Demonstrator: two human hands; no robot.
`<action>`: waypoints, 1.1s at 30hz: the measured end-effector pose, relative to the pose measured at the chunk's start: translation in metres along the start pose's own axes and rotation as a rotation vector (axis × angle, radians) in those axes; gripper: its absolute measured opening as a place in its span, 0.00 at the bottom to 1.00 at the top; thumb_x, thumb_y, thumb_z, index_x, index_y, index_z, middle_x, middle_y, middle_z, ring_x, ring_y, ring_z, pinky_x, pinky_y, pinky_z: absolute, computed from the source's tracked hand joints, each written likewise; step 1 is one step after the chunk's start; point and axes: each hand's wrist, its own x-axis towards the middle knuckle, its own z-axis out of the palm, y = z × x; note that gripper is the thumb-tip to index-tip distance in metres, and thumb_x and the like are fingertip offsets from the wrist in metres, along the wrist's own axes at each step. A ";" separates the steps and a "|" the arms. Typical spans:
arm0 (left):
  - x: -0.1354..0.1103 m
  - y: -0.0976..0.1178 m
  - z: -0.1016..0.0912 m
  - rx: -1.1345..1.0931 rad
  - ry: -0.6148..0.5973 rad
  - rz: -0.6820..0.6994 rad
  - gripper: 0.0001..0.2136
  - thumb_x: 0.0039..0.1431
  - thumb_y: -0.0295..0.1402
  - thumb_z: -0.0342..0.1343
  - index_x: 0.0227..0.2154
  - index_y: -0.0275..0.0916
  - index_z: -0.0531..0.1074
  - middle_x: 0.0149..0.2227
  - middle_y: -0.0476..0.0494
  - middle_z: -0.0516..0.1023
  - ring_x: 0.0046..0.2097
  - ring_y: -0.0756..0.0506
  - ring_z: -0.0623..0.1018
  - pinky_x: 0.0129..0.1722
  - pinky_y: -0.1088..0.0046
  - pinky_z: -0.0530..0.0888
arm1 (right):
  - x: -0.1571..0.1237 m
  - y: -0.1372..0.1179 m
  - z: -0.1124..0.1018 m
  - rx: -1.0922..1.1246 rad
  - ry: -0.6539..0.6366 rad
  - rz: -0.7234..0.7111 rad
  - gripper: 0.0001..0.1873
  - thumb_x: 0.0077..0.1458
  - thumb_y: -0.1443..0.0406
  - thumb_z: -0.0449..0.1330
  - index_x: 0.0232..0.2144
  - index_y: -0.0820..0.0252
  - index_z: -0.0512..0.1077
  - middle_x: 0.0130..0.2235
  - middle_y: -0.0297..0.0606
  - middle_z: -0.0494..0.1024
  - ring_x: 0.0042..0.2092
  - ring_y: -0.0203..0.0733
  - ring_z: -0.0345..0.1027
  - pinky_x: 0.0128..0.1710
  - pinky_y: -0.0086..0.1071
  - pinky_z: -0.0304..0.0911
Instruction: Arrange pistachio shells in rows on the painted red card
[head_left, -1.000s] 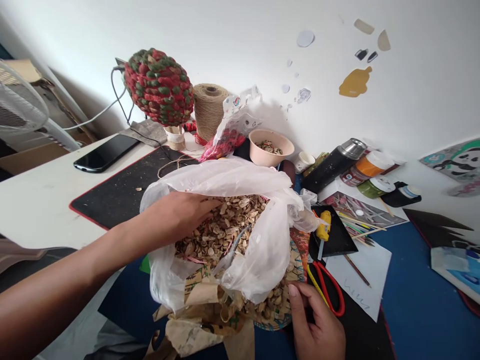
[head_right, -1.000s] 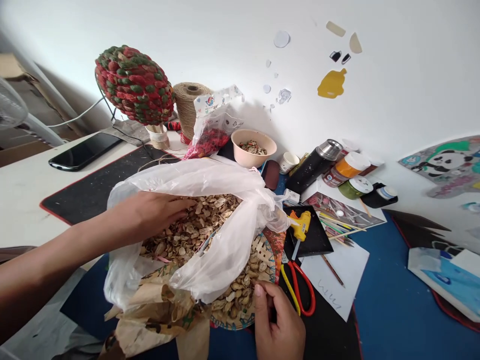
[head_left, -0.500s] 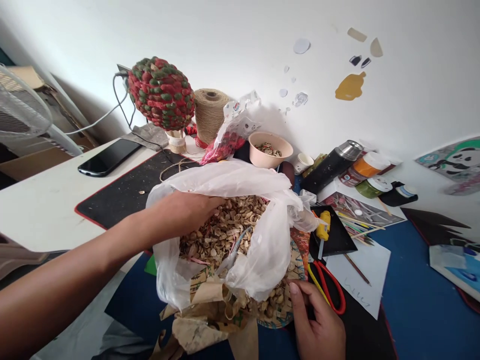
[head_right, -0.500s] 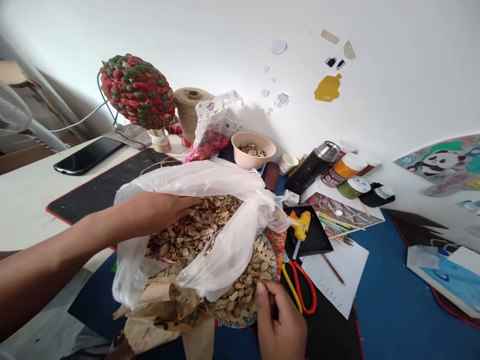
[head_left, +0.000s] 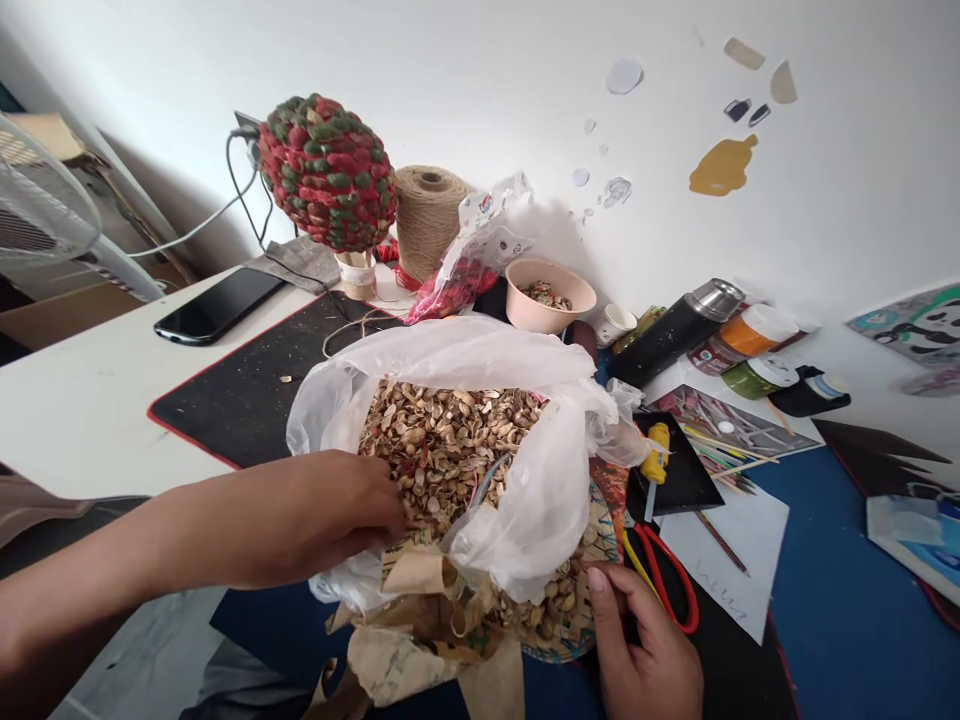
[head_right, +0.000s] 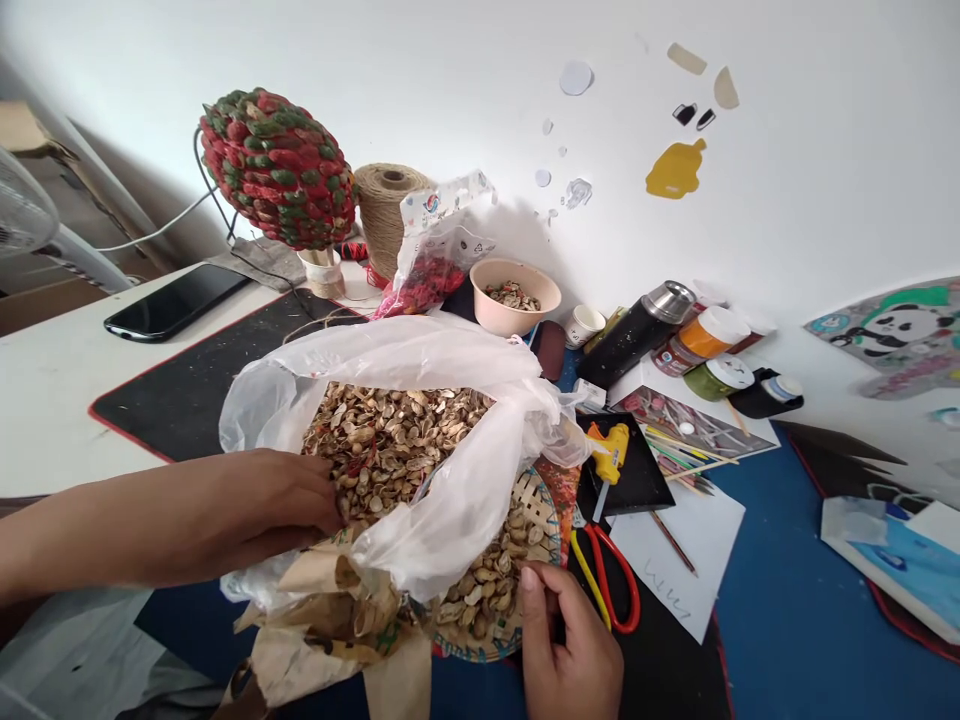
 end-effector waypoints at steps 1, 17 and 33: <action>0.004 0.000 0.000 -0.034 -0.062 0.007 0.11 0.80 0.26 0.62 0.45 0.49 0.87 0.41 0.48 0.92 0.44 0.44 0.91 0.47 0.76 0.84 | 0.000 0.000 0.000 -0.001 -0.004 -0.004 0.36 0.75 0.29 0.64 0.40 0.50 0.91 0.41 0.39 0.94 0.40 0.48 0.89 0.45 0.32 0.78; 0.012 -0.025 -0.019 0.043 0.383 -0.109 0.16 0.88 0.43 0.57 0.62 0.49 0.89 0.65 0.41 0.91 0.61 0.37 0.91 0.67 0.57 0.88 | -0.001 0.000 -0.001 -0.019 -0.010 -0.022 0.34 0.76 0.31 0.64 0.40 0.50 0.90 0.41 0.38 0.94 0.39 0.47 0.89 0.44 0.31 0.77; 0.014 -0.017 -0.021 0.193 0.345 -0.131 0.16 0.88 0.40 0.54 0.55 0.47 0.89 0.55 0.40 0.93 0.53 0.37 0.91 0.59 0.58 0.86 | 0.011 0.021 -0.013 -0.109 -0.054 -0.170 0.31 0.80 0.37 0.64 0.41 0.52 0.93 0.41 0.41 0.95 0.37 0.46 0.92 0.39 0.27 0.82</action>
